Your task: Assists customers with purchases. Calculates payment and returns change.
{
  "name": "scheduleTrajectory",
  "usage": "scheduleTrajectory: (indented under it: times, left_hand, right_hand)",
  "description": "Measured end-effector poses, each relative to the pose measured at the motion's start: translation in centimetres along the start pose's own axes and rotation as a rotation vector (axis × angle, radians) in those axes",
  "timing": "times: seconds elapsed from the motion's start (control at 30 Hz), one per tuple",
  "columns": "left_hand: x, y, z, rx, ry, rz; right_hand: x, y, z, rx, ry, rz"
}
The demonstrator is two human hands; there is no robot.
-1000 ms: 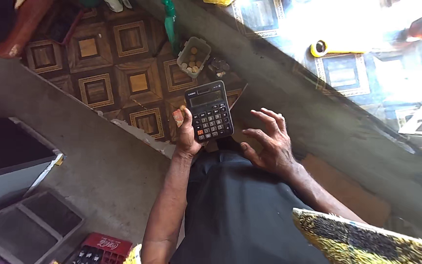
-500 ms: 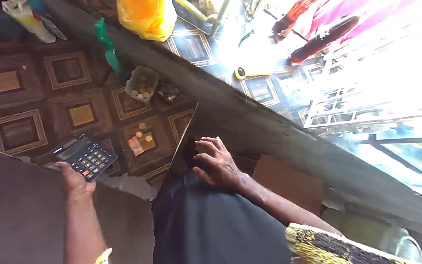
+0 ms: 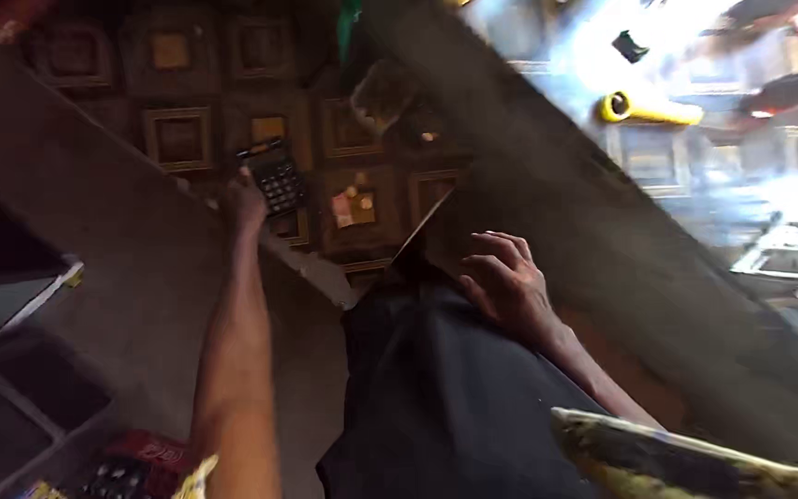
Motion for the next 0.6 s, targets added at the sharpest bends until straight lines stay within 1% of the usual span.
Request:
scheduleTrajectory:
  times: [0.07,0.13,0.2,0.27,0.37,0.43,0.53,0.6]
  left_hand:
    - [-0.1,0.8,0.4,0.025,0.038,-0.029]
    - [1.0,1.5,1.4,0.084,0.027,-0.066]
    - [3.8,1.0,2.1,0.077,-0.027,-0.06]
    - [7.8,-0.6,1.9,0.104,-0.083,0.024]
    - [12.8,-3.7,-0.7,0.152,-0.129,0.186]
    - [14.7,-5.2,-3.1,0.155,-0.163,0.241]
    - [15.7,-6.3,-5.9,0.092,-0.278,0.278]
    - [15.2,-6.9,-6.5,0.039,-0.323,0.314]
  right_hand:
    - [-0.3,-0.2,-0.1,-0.012,0.023,-0.002]
    - [-0.6,-0.4,0.1,-0.014,0.038,-0.009]
    - [-0.9,-0.7,0.3,-0.029,0.04,0.0]
    - [-1.0,-1.0,0.5,-0.037,0.039,0.018]
    - [-1.2,-1.9,0.4,-0.052,0.057,0.039]
    - [-1.7,-2.4,0.6,-0.066,0.076,0.051]
    - [-2.1,-2.6,1.0,-0.083,0.089,0.074]
    - [-2.2,-2.6,1.0,-0.079,0.091,0.077]
Point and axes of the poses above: each hand's wrist, its own x-axis away from the middle knuckle, its own y-axis out of the back of the hand, z = x × y, the point moved 1 cm from there along -x, towards the middle knuckle, and after that the axes turned 13 degrees about -z, right-handed, at the moved point
